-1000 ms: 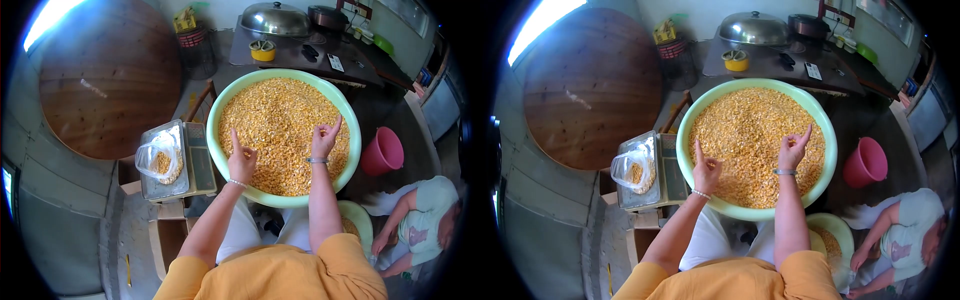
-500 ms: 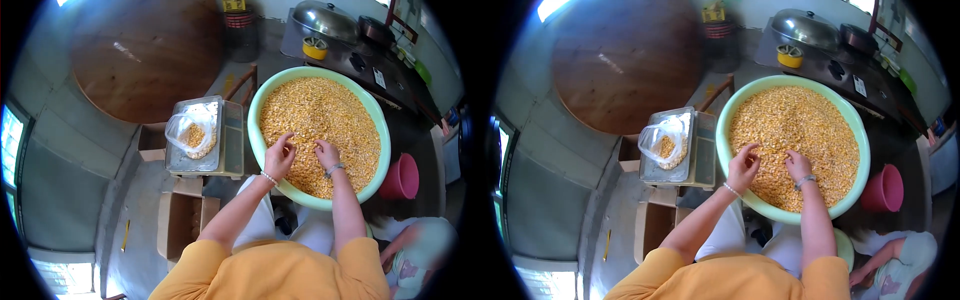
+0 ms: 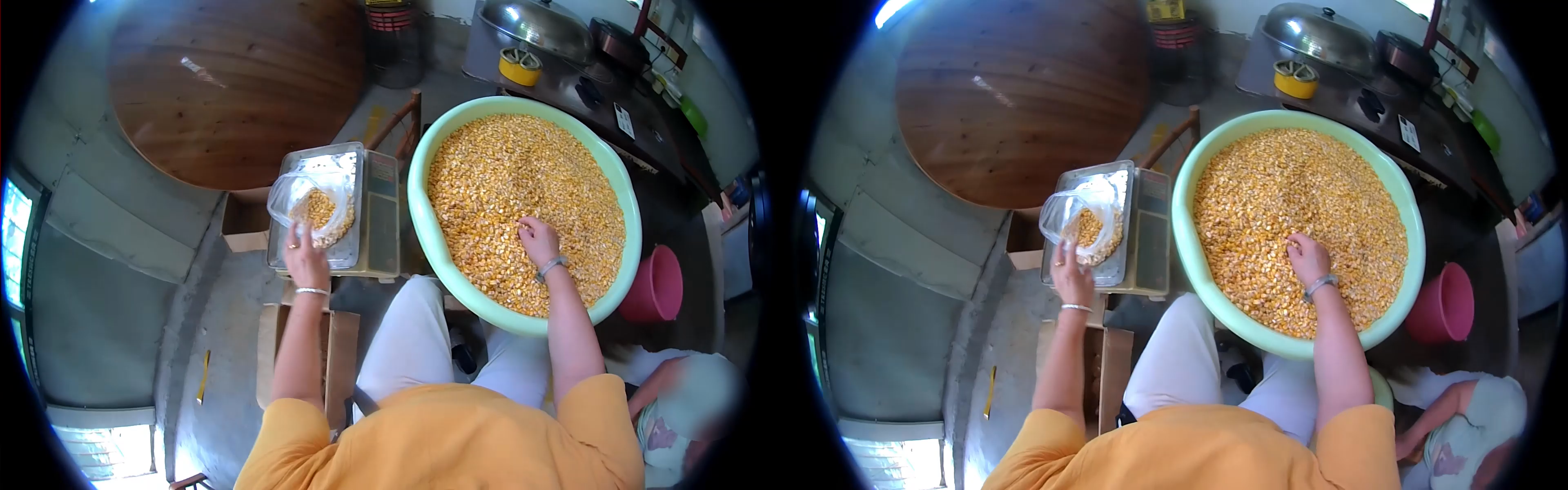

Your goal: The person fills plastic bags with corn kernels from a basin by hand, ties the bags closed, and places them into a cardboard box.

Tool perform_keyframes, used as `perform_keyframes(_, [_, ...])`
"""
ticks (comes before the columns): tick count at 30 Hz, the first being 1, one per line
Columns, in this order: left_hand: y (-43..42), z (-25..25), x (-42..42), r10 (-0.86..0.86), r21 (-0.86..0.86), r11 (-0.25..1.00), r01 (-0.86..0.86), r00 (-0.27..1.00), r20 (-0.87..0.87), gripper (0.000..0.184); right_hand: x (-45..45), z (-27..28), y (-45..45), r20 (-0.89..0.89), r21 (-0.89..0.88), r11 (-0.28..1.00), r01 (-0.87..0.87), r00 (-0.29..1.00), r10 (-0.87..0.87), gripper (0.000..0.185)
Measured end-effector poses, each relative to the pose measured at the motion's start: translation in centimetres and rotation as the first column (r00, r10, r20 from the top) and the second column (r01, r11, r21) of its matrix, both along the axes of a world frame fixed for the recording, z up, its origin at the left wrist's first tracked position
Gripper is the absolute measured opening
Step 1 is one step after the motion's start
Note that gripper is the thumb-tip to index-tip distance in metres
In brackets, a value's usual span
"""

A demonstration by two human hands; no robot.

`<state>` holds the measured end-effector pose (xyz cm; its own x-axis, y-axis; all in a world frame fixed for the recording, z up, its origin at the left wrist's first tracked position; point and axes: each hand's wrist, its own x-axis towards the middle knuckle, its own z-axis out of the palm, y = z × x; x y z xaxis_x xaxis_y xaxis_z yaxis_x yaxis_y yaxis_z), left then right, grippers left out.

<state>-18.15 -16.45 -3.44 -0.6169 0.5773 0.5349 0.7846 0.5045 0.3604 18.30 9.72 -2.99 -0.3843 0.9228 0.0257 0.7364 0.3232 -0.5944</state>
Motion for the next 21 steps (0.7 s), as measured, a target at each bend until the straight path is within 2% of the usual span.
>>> perform_keyframes(3, [0.0,-1.0,-4.4,-0.068,-0.221,0.975,0.018,0.973,-0.221,0.053,-0.2,0.5,-0.2,0.026,0.005,1.0,-0.002,1.0,0.002,0.02])
perform_keyframes(5, [0.2,-0.7,-5.8,-0.138,-0.385,0.922,0.031,0.957,-0.254,0.043,-0.3,1.1,-0.5,0.032,-0.028,1.0,0.009,0.999,-0.009,0.02])
perform_keyframes(8, [0.7,-0.6,-7.8,-0.203,-0.489,0.867,0.094,0.963,-0.175,0.018,-0.2,0.8,-0.4,0.073,0.018,1.0,0.002,0.997,-0.004,0.022])
perform_keyframes(12, [2.0,0.3,-8.3,-0.293,-0.339,0.917,0.208,0.93,-0.222,0.011,-0.8,2.6,-1.2,0.112,-0.121,0.99,0.072,0.992,-0.059,0.023])
perform_keyframes(15, [2.4,0.7,-8.1,-0.268,-0.44,0.879,0.185,0.954,-0.134,0.01,-0.7,1.7,-0.6,0.083,-0.041,0.999,0.027,0.996,-0.024,0.023])
perform_keyframes(16, [2.3,0.7,-8.0,-0.297,-0.41,0.886,0.218,0.945,-0.139,0.012,-0.7,1.8,-0.6,0.094,-0.081,0.996,0.046,0.995,-0.038,0.023])
perform_keyframes(19, [1.9,1.2,-7.2,-0.225,-0.46,0.867,0.191,0.974,-0.02,0.024,-0.3,1.2,-0.7,0.033,-0.041,0.998,0.042,0.999,-0.041,0.022])
perform_keyframes(21, [1.5,2.1,-5.9,-0.182,-0.251,0.959,0.131,0.964,-0.193,0.039,-0.6,1.1,-0.5,0.04,-0.025,0.999,0.04,0.998,-0.039,0.022])
